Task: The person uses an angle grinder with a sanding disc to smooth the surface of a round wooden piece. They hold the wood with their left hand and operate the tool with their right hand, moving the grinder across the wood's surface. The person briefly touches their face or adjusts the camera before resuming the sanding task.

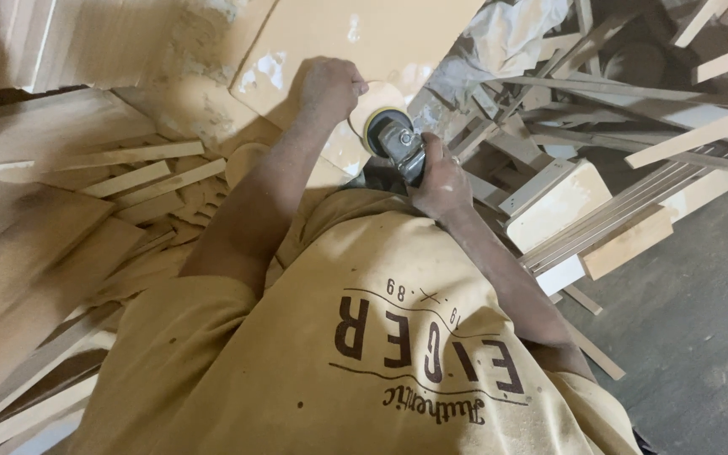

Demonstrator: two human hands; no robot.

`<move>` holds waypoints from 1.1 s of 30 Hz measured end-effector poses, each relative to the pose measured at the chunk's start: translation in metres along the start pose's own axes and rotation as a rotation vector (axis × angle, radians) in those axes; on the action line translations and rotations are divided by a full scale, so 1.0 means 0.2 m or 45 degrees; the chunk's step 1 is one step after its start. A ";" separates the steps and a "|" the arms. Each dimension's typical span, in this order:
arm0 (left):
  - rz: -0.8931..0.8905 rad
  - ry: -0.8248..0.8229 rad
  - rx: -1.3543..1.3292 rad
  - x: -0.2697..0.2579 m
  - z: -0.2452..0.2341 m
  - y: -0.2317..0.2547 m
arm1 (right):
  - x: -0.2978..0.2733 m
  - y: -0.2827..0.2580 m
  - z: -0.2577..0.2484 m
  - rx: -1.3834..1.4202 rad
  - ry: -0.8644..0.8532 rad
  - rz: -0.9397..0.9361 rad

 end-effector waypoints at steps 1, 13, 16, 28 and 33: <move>-0.004 -0.002 0.000 -0.04 -0.06 0.04 | 0.00 0.00 0.00 0.001 -0.004 0.000; 0.116 -0.079 0.303 -0.04 -0.11 0.08 | 0.00 -0.16 0.06 -0.128 -0.125 -0.059; 0.007 -0.137 0.201 -0.04 -0.12 0.06 | 0.03 -0.11 -0.03 -0.046 -0.078 0.066; 0.088 -0.057 0.080 -0.04 -0.14 0.07 | 0.00 -0.08 -0.02 0.021 -0.058 0.029; 0.062 -0.192 0.186 -0.23 -0.26 0.25 | -0.10 0.20 -0.14 0.228 0.157 0.148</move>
Point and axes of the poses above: each hand's wrist, its own x-axis towards the middle knuckle, its own z-axis out of the palm, y = z × x, the point moved 7 cm from there along x, towards the middle knuckle, and after that the axes turned 1 degree about y, right-handed, at the moved point
